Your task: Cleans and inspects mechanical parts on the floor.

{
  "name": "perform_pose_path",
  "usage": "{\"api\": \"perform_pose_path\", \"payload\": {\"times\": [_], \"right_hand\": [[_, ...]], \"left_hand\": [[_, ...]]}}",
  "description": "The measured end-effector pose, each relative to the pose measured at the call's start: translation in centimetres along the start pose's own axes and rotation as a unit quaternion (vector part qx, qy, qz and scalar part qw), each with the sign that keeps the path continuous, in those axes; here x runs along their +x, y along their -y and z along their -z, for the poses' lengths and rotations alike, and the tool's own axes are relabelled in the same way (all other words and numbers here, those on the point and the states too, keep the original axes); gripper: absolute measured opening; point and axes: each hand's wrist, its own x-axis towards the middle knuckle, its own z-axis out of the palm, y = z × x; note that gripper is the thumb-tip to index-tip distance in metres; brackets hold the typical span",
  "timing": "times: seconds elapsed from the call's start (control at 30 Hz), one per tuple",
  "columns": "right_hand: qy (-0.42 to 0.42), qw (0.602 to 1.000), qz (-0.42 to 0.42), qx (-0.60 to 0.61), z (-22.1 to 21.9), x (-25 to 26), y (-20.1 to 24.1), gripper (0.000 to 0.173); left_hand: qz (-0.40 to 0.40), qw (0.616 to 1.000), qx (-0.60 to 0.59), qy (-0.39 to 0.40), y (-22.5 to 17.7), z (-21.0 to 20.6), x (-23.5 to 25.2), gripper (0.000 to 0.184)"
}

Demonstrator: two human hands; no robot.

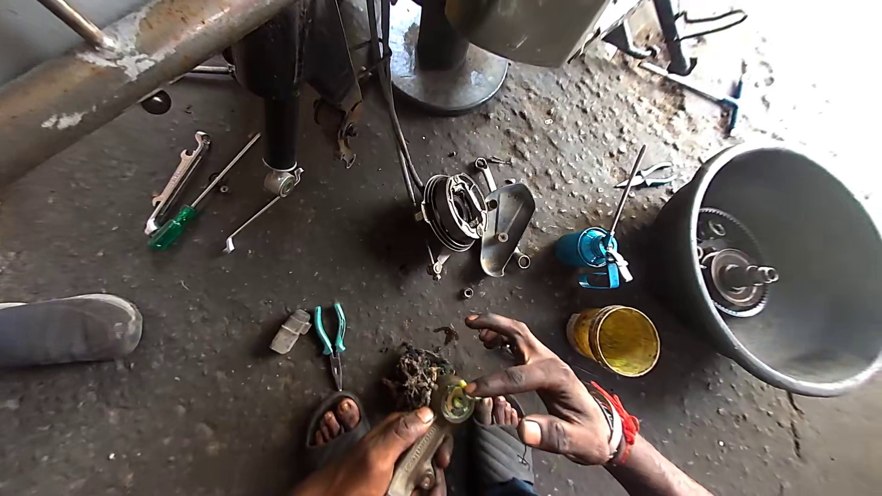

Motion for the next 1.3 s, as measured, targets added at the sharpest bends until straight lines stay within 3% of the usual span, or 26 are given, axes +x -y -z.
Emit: {"api": "perform_pose_path", "payload": {"times": [0.17, 0.37, 0.5, 0.6, 0.8, 0.97, 1.3], "right_hand": [[0.005, 0.999, 0.004, -0.039, -0.5, 0.0, -0.7, 0.059], [-0.023, 0.996, 0.008, 0.088, -2.2, -1.9, -1.6, 0.063], [-0.074, 0.988, -0.008, 0.134, -1.6, -2.2, -0.9, 0.058], [-0.082, 0.991, -0.004, 0.104, -0.9, -1.7, 0.0, 0.058], [-0.08, 0.997, -0.014, -0.011, -1.5, -0.7, 0.4, 0.053], [-0.053, 0.989, -0.026, -0.134, -1.8, -1.0, 0.1, 0.047], [-0.035, 0.982, -0.031, -0.183, -2.8, -1.4, -1.3, 0.047]], "left_hand": [[-0.001, 1.0, -0.021, -0.016, 0.1, -0.1, 0.0, 0.058], [-0.058, 0.997, -0.016, -0.051, 0.2, 0.1, -0.1, 0.059], [-0.077, 0.993, -0.007, -0.089, -0.6, -0.4, 0.3, 0.044], [-0.081, 0.988, 0.002, -0.133, -0.3, -0.7, 0.8, 0.035], [-0.078, 0.941, 0.208, -0.253, -0.1, -0.5, 1.3, 0.032], [-0.078, 0.953, 0.183, -0.228, -0.1, -0.4, 0.9, 0.024], [-0.099, 0.965, 0.158, -0.185, -0.3, -0.5, 0.6, 0.024]]}}
